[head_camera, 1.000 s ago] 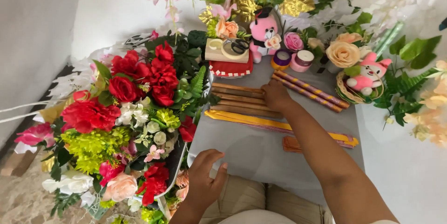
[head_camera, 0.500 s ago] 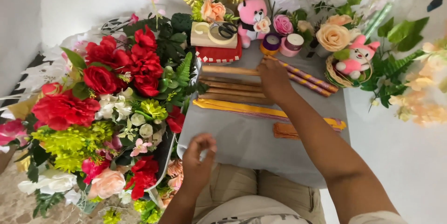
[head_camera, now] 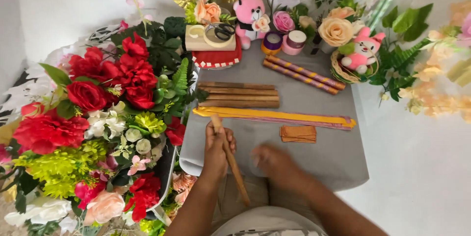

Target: The person cuts a piece of tape and then wraps a yellow ribbon around a wooden stick. They continue wrapping the ribbon around the stick and then pick up a pink ribbon.

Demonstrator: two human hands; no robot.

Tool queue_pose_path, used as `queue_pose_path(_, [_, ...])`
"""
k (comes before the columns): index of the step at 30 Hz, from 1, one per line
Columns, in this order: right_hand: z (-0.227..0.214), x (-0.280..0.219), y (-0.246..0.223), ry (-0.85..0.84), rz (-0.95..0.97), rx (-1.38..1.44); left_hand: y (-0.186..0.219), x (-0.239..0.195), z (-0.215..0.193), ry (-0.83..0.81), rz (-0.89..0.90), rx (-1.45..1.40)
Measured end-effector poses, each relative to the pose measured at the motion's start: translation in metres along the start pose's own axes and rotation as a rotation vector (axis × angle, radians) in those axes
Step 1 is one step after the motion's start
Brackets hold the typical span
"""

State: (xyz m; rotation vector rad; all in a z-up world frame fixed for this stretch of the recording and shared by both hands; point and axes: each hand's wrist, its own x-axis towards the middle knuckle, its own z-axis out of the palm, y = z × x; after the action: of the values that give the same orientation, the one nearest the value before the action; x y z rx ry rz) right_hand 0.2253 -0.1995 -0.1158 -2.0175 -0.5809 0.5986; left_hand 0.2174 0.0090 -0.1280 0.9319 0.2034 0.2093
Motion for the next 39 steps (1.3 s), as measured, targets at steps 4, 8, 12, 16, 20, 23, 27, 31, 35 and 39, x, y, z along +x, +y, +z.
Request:
queue_pose_path(4, [-0.068,0.041,0.037,0.488,-0.106,-0.405,-0.018,0.010,-0.017,-0.029,-0.050,-0.003])
queue_pose_path(8, [-0.075,0.044,-0.022,0.533,-0.150,-0.334,-0.023,0.011,-0.025,-0.026,-0.029,-0.008])
queue_pose_path(12, [-0.045,0.112,-0.015,0.340,-0.152,-0.289,-0.042,0.018,-0.036,-0.010,0.027,0.005])
queue_pose_path(16, [-0.014,0.156,-0.028,0.339,-0.353,-0.625,-0.043,0.018,-0.040,0.017,0.014,-0.032])
queue_pose_path(20, [0.005,0.193,0.011,0.384,-0.477,-0.922,-0.039,0.018,-0.037,0.026,-0.021,-0.079])
queue_pose_path(23, [0.010,0.197,0.019,0.454,-0.493,-0.991,-0.046,0.023,-0.049,0.003,-0.054,-0.105])
queue_pose_path(27, [0.010,0.197,0.019,0.403,-0.435,-0.984,-0.030,0.017,-0.036,0.017,-0.087,-0.132])
queue_pose_path(31, [0.003,0.182,-0.005,0.408,-0.406,-0.767,-0.028,0.017,-0.033,0.060,-0.069,-0.133])
queue_pose_path(35, [-0.012,0.156,-0.020,0.567,-0.463,-0.566,-0.009,0.010,-0.017,0.119,-0.058,-0.086])
queue_pose_path(39, [-0.005,0.073,-0.028,0.669,-0.532,-0.496,0.019,-0.013,0.020,0.068,-0.009,-0.107])
